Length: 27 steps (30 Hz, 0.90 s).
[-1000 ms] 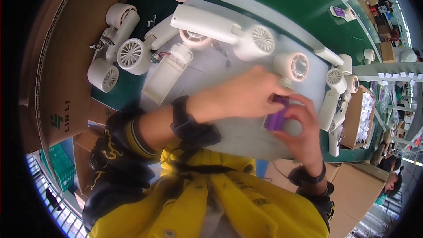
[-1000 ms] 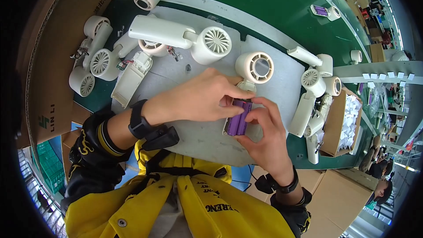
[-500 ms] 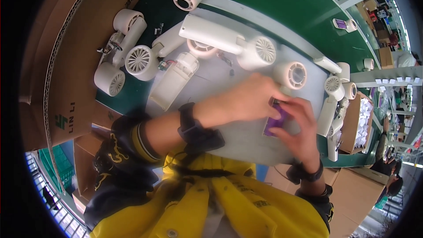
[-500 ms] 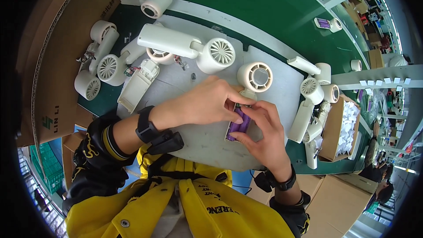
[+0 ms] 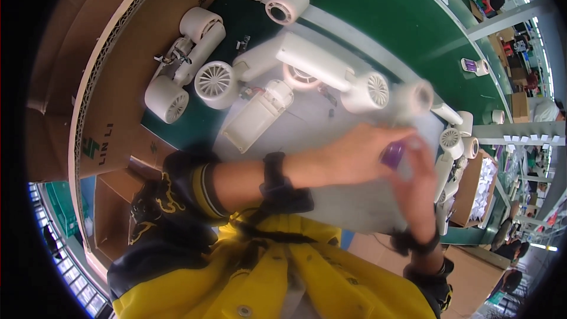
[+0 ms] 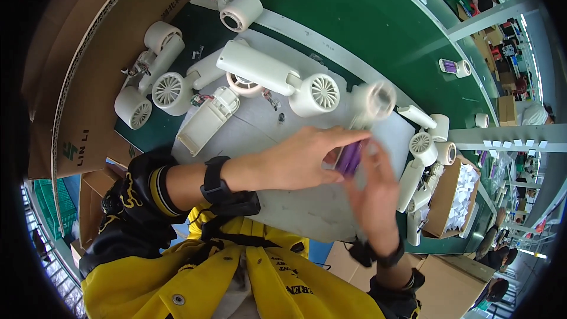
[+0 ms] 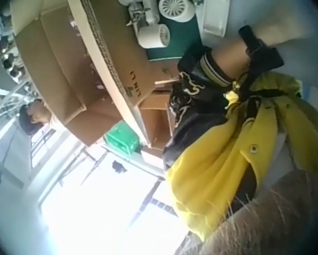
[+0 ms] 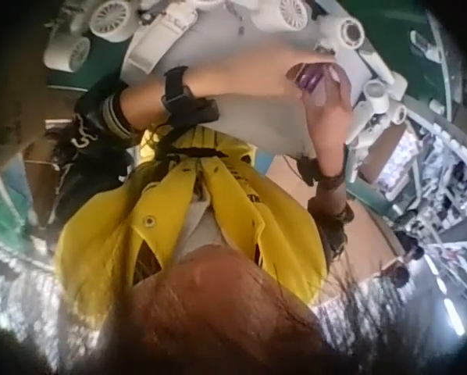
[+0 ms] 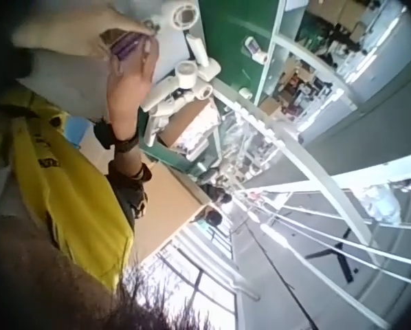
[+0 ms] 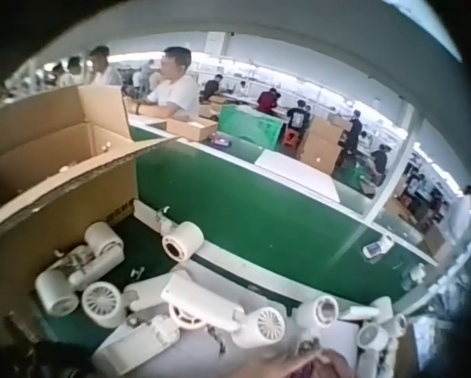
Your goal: Assembling small portable fans by inserting batteries into housings and connecting internal electrical components.
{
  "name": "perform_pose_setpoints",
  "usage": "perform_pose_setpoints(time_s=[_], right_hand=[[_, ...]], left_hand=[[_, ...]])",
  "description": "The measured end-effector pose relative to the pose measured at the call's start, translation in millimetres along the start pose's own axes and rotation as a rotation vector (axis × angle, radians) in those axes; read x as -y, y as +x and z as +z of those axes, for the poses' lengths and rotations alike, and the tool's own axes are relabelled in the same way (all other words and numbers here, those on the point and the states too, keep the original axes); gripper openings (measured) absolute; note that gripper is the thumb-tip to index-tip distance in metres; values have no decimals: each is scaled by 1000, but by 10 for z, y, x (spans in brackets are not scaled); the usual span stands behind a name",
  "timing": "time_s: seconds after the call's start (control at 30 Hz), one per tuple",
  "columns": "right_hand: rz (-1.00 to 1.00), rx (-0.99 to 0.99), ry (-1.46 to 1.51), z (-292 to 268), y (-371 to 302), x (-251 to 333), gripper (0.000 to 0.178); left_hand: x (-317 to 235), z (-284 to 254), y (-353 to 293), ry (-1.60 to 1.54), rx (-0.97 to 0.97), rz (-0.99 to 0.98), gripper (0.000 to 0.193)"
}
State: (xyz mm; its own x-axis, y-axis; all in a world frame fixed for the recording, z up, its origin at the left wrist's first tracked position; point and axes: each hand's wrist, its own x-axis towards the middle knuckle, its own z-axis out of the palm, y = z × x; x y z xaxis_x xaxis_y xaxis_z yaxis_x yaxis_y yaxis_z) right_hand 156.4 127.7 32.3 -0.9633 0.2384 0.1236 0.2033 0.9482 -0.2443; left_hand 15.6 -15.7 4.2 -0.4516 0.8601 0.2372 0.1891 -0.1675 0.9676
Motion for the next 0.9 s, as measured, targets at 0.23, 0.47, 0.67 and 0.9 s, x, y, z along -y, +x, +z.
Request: perform_pose_setpoints(time_s=[0.23, 0.47, 0.67, 0.9], right_hand=[[-7, -56, 79, -302, 798, 479, 61], [35, 223, 601, 109, 1169, 243, 65], [56, -319, 901, -473, 916, -119, 81], [169, -262, 771, -891, 864, -758, 50]], left_hand=[[285, 82, 5, 128, 102, 39, 28], [324, 68, 59, 198, 313, 64, 11], [300, 153, 73, 114, 308, 95, 8], [360, 219, 144, 165, 78, 71, 8]])
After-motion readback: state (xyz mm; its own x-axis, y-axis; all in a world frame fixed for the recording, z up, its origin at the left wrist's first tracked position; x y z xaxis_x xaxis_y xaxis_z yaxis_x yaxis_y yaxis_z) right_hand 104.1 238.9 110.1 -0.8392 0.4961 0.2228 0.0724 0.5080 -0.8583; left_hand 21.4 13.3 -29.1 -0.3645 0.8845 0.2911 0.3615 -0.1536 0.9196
